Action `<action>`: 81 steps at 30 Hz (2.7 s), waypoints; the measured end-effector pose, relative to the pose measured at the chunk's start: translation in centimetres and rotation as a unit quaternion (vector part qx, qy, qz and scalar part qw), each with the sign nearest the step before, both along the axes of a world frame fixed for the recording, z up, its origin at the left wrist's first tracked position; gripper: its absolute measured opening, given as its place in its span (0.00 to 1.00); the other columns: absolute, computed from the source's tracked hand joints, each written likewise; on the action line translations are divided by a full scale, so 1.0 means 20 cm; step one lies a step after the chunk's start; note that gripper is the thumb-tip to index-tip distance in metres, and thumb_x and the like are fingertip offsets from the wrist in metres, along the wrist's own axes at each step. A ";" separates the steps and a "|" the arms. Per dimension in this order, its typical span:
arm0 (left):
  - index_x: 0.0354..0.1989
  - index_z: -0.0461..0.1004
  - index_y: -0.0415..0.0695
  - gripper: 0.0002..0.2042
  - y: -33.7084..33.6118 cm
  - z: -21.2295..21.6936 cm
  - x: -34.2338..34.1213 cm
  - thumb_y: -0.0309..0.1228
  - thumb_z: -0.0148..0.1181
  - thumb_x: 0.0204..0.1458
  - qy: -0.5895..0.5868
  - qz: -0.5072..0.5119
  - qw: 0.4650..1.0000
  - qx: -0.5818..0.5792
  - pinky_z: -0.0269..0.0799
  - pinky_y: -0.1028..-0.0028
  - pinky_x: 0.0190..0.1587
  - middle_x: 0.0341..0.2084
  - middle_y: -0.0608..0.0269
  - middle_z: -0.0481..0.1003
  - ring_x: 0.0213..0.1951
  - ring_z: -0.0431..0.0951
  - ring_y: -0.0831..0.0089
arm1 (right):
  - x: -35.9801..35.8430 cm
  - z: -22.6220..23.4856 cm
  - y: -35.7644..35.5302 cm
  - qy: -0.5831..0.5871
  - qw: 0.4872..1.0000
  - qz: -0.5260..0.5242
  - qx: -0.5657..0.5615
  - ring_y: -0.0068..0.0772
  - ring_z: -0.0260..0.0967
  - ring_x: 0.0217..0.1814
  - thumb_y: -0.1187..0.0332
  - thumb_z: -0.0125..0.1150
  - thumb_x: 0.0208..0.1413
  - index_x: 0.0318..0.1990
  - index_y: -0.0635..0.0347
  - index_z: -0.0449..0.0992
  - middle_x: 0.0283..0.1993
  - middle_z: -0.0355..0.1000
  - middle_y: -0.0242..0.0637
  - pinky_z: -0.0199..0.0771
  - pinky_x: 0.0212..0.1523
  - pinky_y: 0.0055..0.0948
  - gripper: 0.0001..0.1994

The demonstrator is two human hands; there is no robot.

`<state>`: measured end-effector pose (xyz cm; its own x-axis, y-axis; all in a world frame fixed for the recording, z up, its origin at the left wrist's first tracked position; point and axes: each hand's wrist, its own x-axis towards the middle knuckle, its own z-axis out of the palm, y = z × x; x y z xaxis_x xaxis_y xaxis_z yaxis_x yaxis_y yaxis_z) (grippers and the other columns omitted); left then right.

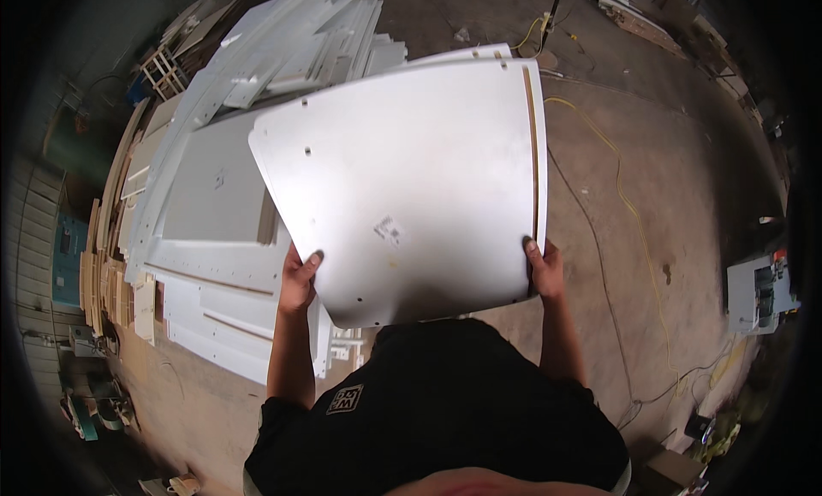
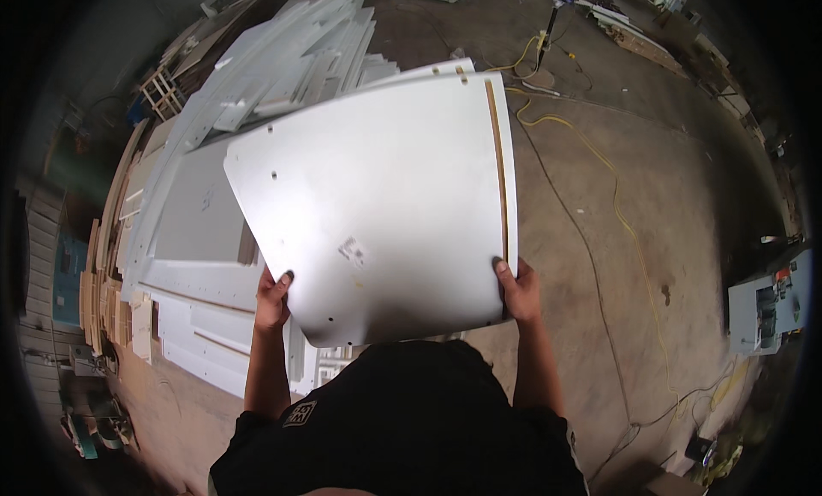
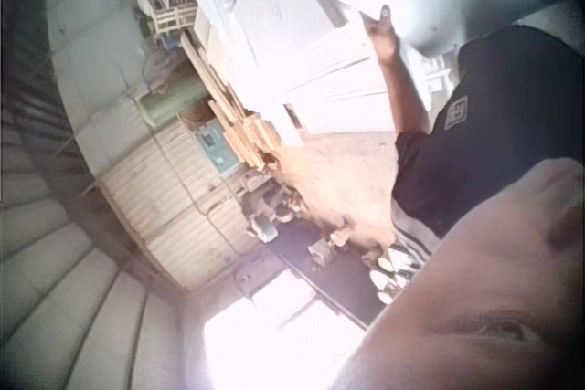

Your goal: The person picks up a white furniture panel from a stack, moves it to a workbench, and trims the edge of the panel with a hand tool.

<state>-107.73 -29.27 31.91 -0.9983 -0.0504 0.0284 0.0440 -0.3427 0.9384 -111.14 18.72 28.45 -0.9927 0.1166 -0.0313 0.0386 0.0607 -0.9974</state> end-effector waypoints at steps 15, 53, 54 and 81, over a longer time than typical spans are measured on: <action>0.64 0.66 0.31 0.30 0.80 -0.56 -1.58 0.49 0.42 0.71 -0.133 0.098 0.985 0.042 0.63 0.65 0.66 0.60 0.52 0.72 0.60 0.72 0.65 | -1.22 -0.57 0.70 0.024 0.994 -0.058 -0.086 0.20 0.60 0.43 0.50 0.47 0.73 0.50 0.64 0.73 0.42 0.69 0.24 0.64 0.47 0.24 0.23; 0.61 0.67 0.34 0.28 1.24 -0.83 -7.52 0.50 0.40 0.72 -0.127 0.135 0.982 0.035 0.70 0.71 0.55 0.50 0.57 0.75 0.50 0.73 0.71 | -7.42 -0.64 1.18 0.019 0.999 -0.028 0.026 0.22 0.57 0.36 0.45 0.41 0.73 0.36 0.58 0.70 0.32 0.61 0.22 0.60 0.38 0.27 0.25; 0.58 0.69 0.35 0.27 1.25 -0.72 -7.68 0.50 0.41 0.72 -0.144 0.124 0.981 0.029 0.71 0.72 0.51 0.45 0.60 0.76 0.46 0.74 0.73 | -7.53 -0.54 1.18 -0.048 0.992 -0.029 0.116 0.25 0.60 0.37 0.46 0.41 0.73 0.38 0.60 0.73 0.32 0.66 0.27 0.64 0.39 0.29 0.25; 0.63 0.67 0.37 0.27 1.15 -0.53 -11.64 0.42 0.63 0.61 -0.138 0.157 0.966 0.154 0.71 0.55 0.61 0.56 0.52 0.74 0.57 0.75 0.58 | -12.10 -0.40 1.02 -0.018 0.986 -0.045 0.159 0.25 0.68 0.33 0.41 0.49 0.68 0.40 0.61 0.80 0.26 0.72 0.41 0.71 0.39 0.33 0.29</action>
<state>-340.56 -6.35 21.29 -0.8996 -0.3155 -0.3020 -0.0471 -0.6174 0.7853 -353.15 39.05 20.41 -0.9767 0.2141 -0.0143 0.0936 0.3652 -0.9262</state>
